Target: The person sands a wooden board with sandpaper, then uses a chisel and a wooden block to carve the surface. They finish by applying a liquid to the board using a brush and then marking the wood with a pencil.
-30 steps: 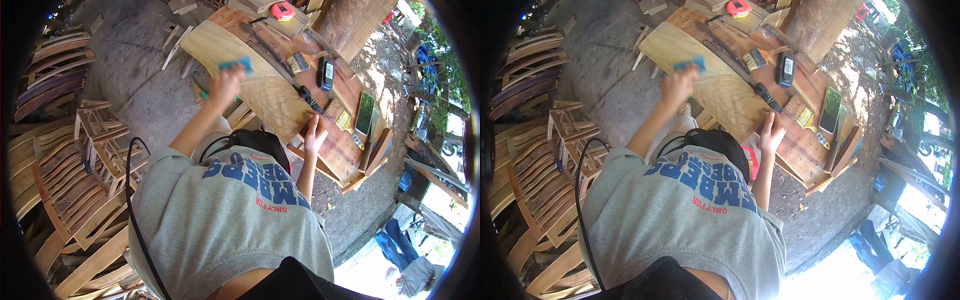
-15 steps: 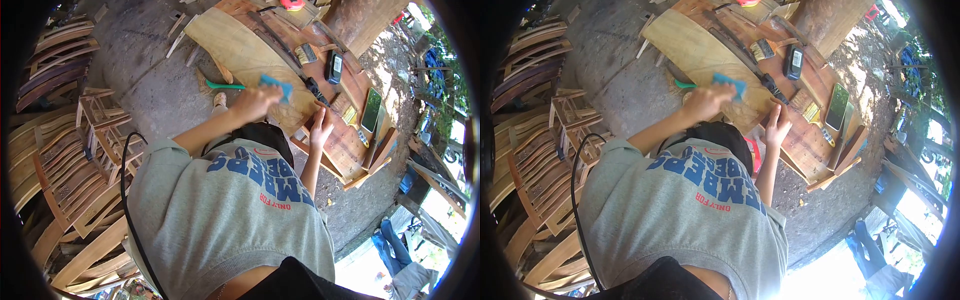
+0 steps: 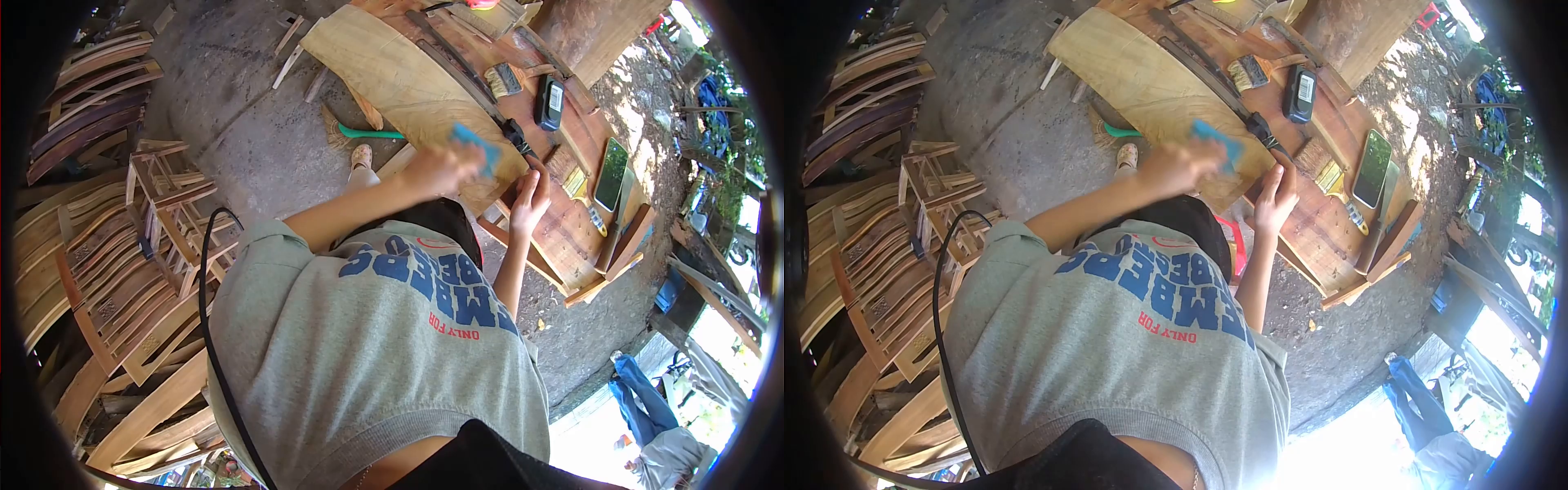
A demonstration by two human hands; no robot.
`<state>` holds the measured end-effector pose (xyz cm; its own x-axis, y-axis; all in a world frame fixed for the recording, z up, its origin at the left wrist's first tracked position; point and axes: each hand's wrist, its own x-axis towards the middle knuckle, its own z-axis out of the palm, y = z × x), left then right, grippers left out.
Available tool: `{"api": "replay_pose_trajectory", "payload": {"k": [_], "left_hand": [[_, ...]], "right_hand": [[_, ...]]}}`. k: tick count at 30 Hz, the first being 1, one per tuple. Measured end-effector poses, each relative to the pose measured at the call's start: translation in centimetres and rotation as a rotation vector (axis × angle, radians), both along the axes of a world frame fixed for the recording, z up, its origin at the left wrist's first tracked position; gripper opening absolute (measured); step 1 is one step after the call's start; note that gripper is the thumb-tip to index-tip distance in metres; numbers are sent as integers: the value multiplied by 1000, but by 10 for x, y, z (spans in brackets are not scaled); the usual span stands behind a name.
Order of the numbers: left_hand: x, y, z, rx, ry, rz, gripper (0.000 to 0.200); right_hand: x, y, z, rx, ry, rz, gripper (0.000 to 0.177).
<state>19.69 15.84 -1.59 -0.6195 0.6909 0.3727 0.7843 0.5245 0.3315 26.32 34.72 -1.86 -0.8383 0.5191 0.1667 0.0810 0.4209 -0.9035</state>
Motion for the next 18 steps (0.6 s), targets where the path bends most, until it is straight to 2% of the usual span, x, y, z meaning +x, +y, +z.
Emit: {"api": "replay_pose_trajectory", "payload": {"k": [2, 3, 5, 7, 9, 10, 12, 14, 16, 18], "left_hand": [[-42, -23, 22, -297, -230, 259, 21], [-57, -38, 11, -192, -236, 342, 18], [-63, -39, -16, 113, 125, 319, 18], [-27, -17, -7, 38, -19, 130, 23], [19, 5, 1, 17, 60, -77, 26], [23, 6, -3, 22, 59, -72, 26], [28, 6, -9, 232, 22, -183, 22], [-1, -20, -2, 94, 64, 44, 20], [-37, -54, 5, -131, -145, 263, 20], [-35, -53, 6, -62, -132, 268, 21]], "right_hand": [[0, -3, 1, -74, 47, -6, 31], [0, -4, 0, -77, 46, -9, 31], [-1, -3, 0, -38, 31, 3, 30], [-2, -4, 0, -49, 41, -2, 30], [-1, -4, -1, -55, 46, -4, 30], [-1, -3, -1, -60, 37, -5, 29], [-1, 0, 0, -62, 28, -4, 28], [0, 0, 0, -59, 24, -3, 28], [0, -1, -1, -50, 25, -7, 28], [1, -1, 0, -40, 29, -11, 28]]}}
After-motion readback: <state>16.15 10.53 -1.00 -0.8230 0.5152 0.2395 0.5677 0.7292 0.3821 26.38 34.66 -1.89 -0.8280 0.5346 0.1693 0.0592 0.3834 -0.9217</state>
